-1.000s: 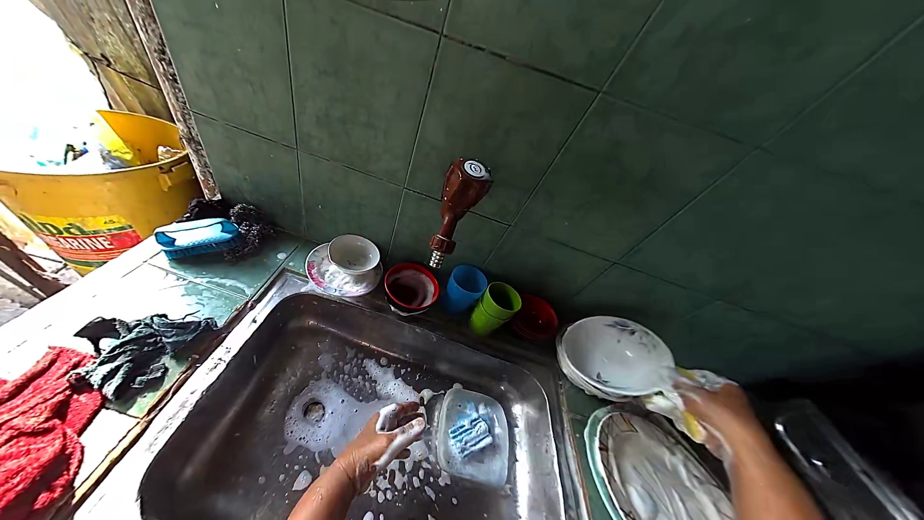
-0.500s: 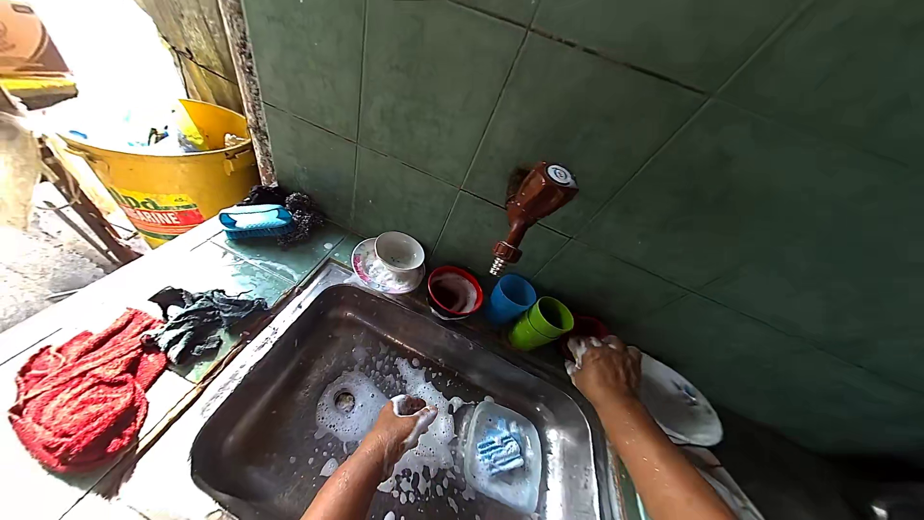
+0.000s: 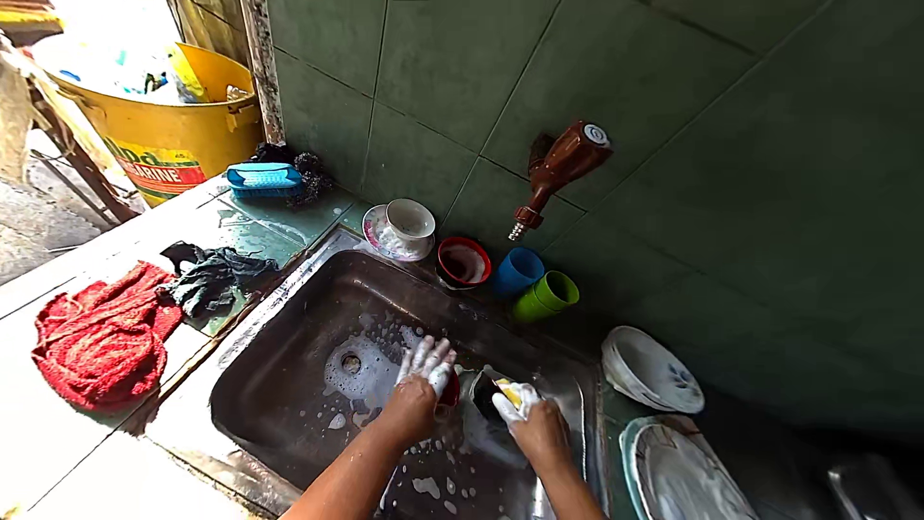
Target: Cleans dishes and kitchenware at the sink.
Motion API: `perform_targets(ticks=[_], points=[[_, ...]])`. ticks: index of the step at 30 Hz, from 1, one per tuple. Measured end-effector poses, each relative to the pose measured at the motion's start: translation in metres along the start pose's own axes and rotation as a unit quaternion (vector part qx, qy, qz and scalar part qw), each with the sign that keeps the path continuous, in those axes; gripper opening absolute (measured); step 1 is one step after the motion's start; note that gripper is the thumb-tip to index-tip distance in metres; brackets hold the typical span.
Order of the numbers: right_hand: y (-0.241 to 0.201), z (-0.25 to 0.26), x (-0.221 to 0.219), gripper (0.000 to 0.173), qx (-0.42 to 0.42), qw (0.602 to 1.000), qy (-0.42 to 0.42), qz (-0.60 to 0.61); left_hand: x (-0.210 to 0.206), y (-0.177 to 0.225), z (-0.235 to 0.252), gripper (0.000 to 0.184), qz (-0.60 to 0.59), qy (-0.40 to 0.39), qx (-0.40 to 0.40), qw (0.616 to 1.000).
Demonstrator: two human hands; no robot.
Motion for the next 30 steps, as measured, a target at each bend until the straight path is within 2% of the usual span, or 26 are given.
perform_targets(ticks=[2,4,7,9,13,15,17,18,20,21,22,24,26,28,30], points=[[0.015,-0.003,-0.014,0.049,-0.029,0.999,-0.012,0.043,-0.015,0.006,0.002,0.081,0.052,-0.074,-0.026,0.996],[0.014,-0.009,-0.029,0.048,0.011,0.995,-0.015,0.093,-0.023,0.001,0.002,0.07,0.113,-0.124,0.01,0.986],[0.008,-0.015,-0.034,0.046,0.064,0.99,-0.012,0.127,-0.014,-0.011,0.004,0.032,0.132,-0.106,0.086,0.982],[0.012,-0.018,-0.028,0.043,0.079,0.988,0.052,0.122,-0.007,-0.015,0.003,0.032,0.11,-0.102,0.117,0.982],[0.031,-0.017,-0.016,0.044,-0.016,0.986,0.156,0.062,0.005,-0.016,-0.002,0.032,0.04,-0.072,0.156,0.984],[0.039,-0.013,-0.022,0.048,-0.069,0.986,0.136,0.072,0.012,-0.011,-0.004,0.029,0.036,-0.083,0.175,0.98],[0.04,-0.01,-0.032,0.045,-0.106,0.976,0.109,0.158,0.019,-0.01,-0.005,0.028,0.032,-0.084,0.191,0.977],[0.041,-0.011,-0.035,0.041,-0.115,0.958,0.122,0.231,0.021,-0.012,-0.006,0.029,0.017,-0.067,0.199,0.978],[0.046,-0.015,-0.037,0.034,-0.131,0.896,0.182,0.383,0.028,-0.018,-0.006,0.033,-0.044,0.018,0.197,0.979],[0.048,-0.017,-0.036,0.033,-0.142,0.872,0.218,0.414,0.032,-0.021,-0.006,0.036,-0.085,0.076,0.188,0.976],[0.05,-0.018,-0.033,0.033,-0.144,0.87,0.243,0.404,0.036,-0.023,-0.006,0.038,-0.129,0.133,0.178,0.966],[0.047,-0.018,-0.032,0.043,-0.102,0.927,0.234,0.275,0.04,-0.028,-0.007,0.035,-0.237,0.225,0.178,0.928],[0.029,-0.02,-0.038,0.057,-0.046,0.982,0.149,0.11,0.038,-0.037,-0.008,0.032,-0.373,0.289,0.198,0.859],[0.011,-0.02,-0.055,0.069,-0.021,0.997,0.069,0.029,0.036,-0.043,-0.01,0.036,-0.495,0.31,0.233,0.777],[0.003,-0.018,-0.068,0.074,-0.002,0.999,0.047,0.004,0.035,-0.048,-0.012,0.041,-0.584,0.312,0.251,0.707]])
Point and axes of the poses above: each hand's wrist, its own z-axis towards the middle knuckle, its own x-axis out of the back of the hand, y = z × x, the point moved 6 cm from there along z, towards the middle knuckle, and after that the axes turned 2 degrees about x, right-handed, at the moved point
